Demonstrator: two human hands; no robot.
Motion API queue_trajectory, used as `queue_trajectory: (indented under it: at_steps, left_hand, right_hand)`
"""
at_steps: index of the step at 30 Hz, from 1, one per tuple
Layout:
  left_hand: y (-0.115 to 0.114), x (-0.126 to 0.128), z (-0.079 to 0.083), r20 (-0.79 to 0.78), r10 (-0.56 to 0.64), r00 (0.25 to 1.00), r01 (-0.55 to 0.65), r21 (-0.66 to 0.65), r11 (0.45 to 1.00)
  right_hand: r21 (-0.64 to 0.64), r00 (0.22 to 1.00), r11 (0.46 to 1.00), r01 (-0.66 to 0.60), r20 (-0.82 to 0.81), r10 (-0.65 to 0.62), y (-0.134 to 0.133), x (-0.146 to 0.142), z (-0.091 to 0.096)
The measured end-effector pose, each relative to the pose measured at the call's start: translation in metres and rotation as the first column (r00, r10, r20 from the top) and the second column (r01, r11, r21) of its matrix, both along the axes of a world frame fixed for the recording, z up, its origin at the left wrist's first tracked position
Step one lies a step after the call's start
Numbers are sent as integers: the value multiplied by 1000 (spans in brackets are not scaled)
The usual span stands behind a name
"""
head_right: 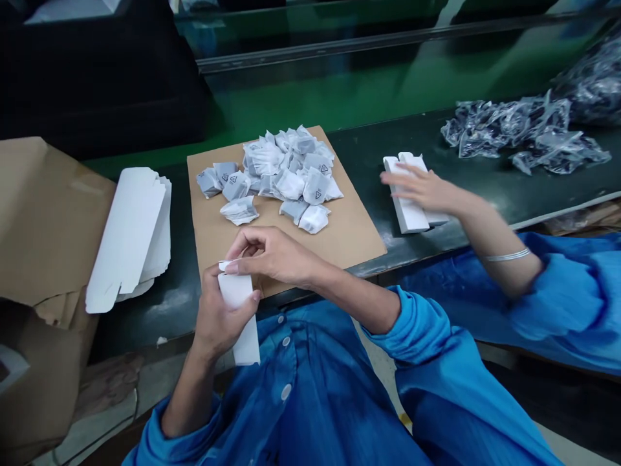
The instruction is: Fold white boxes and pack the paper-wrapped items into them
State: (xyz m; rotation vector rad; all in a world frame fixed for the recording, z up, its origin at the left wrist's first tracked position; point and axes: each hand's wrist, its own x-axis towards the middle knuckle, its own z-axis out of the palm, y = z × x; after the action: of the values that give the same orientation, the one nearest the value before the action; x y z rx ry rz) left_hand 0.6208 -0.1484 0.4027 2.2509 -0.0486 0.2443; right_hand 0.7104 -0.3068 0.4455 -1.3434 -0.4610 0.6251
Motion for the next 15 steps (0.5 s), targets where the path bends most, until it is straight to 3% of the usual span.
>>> queue_trajectory:
  at_steps: [3,7,10,15]
  left_hand:
    - [-4,0,-7,113,25,993,-25,-2,1000]
    - [-10,-2,-14,308,46,950,-12,-112,994]
    - [-9,-5,-14,285,49,957,-9,-140,990]
    - [0,-11,-6,164,-21,986,15,40,999]
  right_hand:
    - [38,995,997,69,-75,-66,3,-9,-3]
    - [59,992,995,87,-98,-81,5,-15,-7]
    - [69,993,993,93,-79,-88,5,-19,-6]
    - [28,992,994,103,65,-105,3,-30,-4]
